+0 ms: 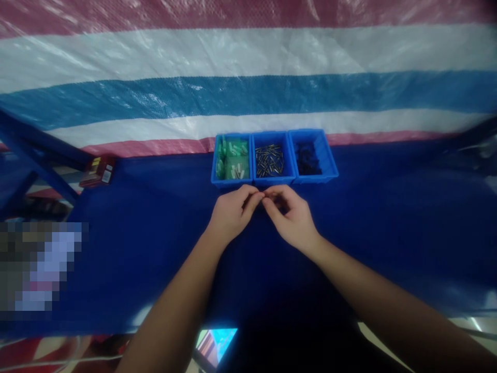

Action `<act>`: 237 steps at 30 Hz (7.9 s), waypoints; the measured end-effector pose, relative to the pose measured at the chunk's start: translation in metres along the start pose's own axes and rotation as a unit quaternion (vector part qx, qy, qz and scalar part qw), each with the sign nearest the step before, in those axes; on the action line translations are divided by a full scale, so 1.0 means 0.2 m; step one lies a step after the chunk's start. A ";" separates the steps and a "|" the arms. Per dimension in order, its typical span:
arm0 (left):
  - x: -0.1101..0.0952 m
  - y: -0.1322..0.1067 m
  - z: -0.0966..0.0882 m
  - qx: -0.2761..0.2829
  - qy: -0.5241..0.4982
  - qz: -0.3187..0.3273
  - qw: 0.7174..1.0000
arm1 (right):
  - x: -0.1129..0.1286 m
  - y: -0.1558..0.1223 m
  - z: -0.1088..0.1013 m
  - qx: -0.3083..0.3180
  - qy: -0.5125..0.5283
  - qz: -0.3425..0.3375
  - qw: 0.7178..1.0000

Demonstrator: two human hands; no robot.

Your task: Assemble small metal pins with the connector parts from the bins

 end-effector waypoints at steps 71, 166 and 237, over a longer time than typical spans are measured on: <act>-0.02 0.00 -0.01 0.014 -0.037 0.006 0.999 | 0.06 0.00 -0.03 -0.028 -0.010 -0.033 0.999; -0.03 0.01 -0.03 -0.036 -0.011 0.008 0.999 | -0.09 0.01 0.02 -0.017 0.227 0.340 0.913; -0.07 -0.01 -0.03 -0.105 -0.101 0.036 0.989 | -0.04 0.02 -0.02 -0.046 0.082 0.057 0.994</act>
Point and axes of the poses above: each hand's wrist, its own y-axis towards the middle knuckle, its own z-axis out of the palm, x = y × z, the point moved 5 cm from there along y, towards the middle knuckle, and after that the axes turned 15 degrees about -x, right-handed, at the moved point
